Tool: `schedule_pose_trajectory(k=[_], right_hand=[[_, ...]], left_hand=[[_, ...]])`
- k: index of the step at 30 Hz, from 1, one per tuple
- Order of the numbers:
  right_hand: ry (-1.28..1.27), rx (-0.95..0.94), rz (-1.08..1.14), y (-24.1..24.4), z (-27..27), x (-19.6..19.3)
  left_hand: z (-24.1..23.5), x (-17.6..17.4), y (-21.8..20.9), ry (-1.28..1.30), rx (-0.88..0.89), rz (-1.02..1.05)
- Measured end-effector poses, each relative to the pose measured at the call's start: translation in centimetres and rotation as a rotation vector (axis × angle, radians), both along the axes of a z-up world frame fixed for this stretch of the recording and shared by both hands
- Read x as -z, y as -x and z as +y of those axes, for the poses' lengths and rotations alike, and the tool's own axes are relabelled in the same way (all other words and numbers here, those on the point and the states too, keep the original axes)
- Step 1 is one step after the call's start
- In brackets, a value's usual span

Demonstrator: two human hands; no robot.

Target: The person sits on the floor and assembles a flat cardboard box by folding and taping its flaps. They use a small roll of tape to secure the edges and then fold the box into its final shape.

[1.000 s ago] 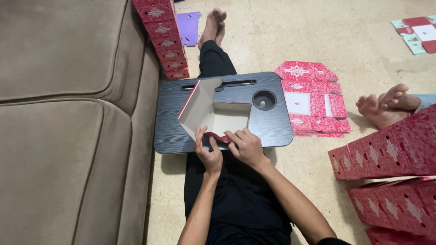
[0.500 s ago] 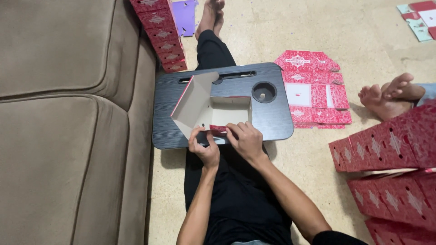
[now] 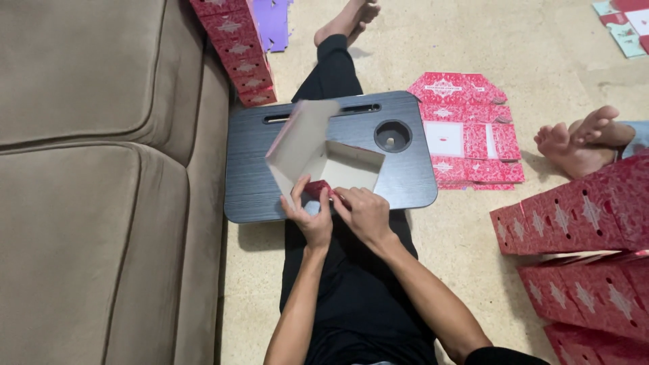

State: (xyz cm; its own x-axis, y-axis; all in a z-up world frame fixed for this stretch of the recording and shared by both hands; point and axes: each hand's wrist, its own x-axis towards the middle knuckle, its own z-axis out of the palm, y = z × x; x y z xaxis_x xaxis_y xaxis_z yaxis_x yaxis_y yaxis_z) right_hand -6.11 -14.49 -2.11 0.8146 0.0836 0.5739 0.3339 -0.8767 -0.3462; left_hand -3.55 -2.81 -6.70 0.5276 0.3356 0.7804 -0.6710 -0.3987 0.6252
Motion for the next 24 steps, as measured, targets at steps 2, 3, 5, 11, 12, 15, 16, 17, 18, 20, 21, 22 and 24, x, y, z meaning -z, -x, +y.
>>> schedule_pose_trajectory(k=[2, 3, 5, 11, 12, 15, 16, 17, 18, 20, 21, 22, 24], right_hand=[[-0.004, 0.014, 0.016, -0.1, -0.1, 0.7], [-0.008, 0.03, 0.03, -0.2, -0.2, 1.0], [-0.028, 0.027, 0.026, -0.9, -0.4, 0.3], [-0.098, 0.004, 0.067, 0.2, 0.3, -1.3], [-0.118, 0.002, 0.095, 1.3, 0.5, -1.5], [-0.102, -0.019, 0.049, 2.1, 1.2, -1.6], [-0.103, -0.018, 0.049, 1.7, 1.1, -1.7], [-0.097, -0.008, 0.041, 1.4, 1.0, -1.6], [-0.096, 0.005, 0.053, 1.7, 0.9, -1.3], [-0.116, -0.002, 0.096, 2.2, 1.0, -1.3], [-0.133, -0.012, 0.121, 1.6, 1.0, -1.6], [-0.133, -0.016, 0.125, 1.3, 1.1, -1.7], [-0.135, -0.003, 0.114, 0.6, 1.1, -1.8]], left_hand=[[-0.4, 1.1, 0.0, 0.061, -0.037, 0.05], [-0.6, 1.6, 0.0, 0.122, -0.074, 0.099], [-0.9, 1.0, -1.0, 0.14, -0.081, 0.096], [-0.2, 2.7, -1.5, 0.147, -0.173, 0.132], [0.1, 3.6, -0.8, 0.128, -0.224, 0.143], [0.2, 5.0, -1.2, 0.215, -0.17, 0.172], [0.4, 4.8, -1.6, 0.214, -0.169, 0.173], [0.6, 4.7, -2.1, 0.274, -0.149, 0.22], [0.9, 5.0, -1.6, 0.329, -0.131, 0.287], [0.6, 2.9, -0.7, 0.333, -0.13, 0.344], [0.5, 1.5, -1.2, 0.342, -0.127, 0.382], [0.5, 0.7, -1.2, 0.341, -0.132, 0.385], [0.4, -0.4, -1.5, 0.306, -0.045, 0.605]])
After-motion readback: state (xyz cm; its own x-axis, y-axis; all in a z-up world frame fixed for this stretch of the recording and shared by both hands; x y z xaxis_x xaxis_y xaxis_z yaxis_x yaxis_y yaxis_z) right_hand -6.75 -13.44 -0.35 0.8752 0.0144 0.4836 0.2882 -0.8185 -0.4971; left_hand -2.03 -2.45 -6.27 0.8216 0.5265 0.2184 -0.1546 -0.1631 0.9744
